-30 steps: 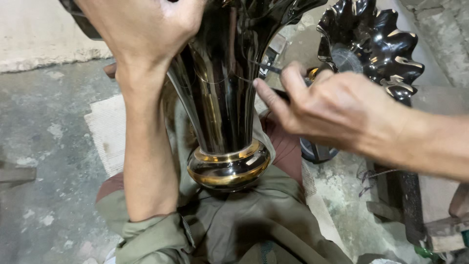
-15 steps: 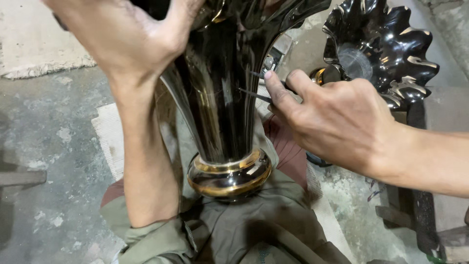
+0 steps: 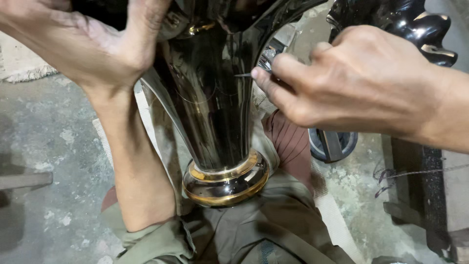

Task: The person uses a small metal scraper to remove residue from the surface of a dark, glossy vase. They hold the vase with one hand and scrape with the other, rotating the vase to access different areas.

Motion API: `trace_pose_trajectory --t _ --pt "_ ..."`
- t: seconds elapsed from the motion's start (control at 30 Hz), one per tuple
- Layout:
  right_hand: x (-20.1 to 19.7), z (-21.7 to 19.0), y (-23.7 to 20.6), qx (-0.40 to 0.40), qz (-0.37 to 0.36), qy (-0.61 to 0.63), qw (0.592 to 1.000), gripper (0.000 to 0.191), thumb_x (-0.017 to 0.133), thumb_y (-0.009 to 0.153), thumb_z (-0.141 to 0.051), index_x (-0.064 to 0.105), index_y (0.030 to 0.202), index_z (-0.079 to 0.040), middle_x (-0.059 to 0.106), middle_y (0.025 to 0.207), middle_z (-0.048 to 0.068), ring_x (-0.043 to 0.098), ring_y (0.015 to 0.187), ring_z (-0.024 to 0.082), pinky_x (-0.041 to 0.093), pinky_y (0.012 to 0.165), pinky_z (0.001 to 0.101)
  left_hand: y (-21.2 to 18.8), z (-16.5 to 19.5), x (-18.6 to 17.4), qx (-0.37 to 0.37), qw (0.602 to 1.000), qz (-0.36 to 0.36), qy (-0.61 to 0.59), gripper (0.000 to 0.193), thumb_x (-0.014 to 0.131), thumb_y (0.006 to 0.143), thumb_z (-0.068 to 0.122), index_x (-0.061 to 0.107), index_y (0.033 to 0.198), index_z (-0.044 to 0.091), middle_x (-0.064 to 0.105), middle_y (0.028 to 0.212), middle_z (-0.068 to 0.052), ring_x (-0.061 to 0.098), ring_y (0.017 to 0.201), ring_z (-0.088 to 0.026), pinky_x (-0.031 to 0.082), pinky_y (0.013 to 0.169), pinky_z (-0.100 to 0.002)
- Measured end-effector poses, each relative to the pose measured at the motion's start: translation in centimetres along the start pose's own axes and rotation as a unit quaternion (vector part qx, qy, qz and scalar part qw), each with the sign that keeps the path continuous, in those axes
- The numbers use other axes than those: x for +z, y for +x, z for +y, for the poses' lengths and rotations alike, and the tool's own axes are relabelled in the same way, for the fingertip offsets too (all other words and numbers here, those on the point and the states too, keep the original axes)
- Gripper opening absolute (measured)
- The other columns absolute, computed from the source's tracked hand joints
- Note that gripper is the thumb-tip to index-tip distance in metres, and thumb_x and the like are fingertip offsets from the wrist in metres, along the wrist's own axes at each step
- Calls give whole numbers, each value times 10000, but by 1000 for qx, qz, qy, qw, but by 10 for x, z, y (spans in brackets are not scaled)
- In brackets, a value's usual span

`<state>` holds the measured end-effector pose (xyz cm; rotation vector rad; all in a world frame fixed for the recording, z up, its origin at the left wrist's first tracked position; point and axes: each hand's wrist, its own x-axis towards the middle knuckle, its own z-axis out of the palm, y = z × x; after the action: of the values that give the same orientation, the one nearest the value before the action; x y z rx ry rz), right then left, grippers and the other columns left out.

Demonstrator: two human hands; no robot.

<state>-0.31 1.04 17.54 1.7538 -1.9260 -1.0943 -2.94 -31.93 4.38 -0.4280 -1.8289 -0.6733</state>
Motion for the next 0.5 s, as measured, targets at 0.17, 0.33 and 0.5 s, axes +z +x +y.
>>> trace_pose_trajectory --t 0.17,0.33,0.5 --pt "-9 3 1 -37 38 -67 996 454 713 817 -106 738 1265 -34 538 701 1 530 412 62 411 348 206 -5 -8 -1 19 1000 19 -2 652 942 878 429 424 766 50 422 737 -72 410 636 -213 340 624 -362" --pt "-14 6 7 -47 61 -72 994 171 685 763 -167 705 802 -1 494 647 19 524 417 64 394 339 222 -13 -23 3 16 996 -8 -85 409 832 951 291 509 896 46 515 857 -76 486 722 -193 400 678 -334" --pt "-20 9 6 -88 36 -78 992 376 640 815 -233 476 512 -83 431 572 -13 527 412 95 383 328 255 -13 -20 4 17 997 36 -65 576 917 925 255 381 860 54 416 844 -87 395 714 -197 323 623 -336"
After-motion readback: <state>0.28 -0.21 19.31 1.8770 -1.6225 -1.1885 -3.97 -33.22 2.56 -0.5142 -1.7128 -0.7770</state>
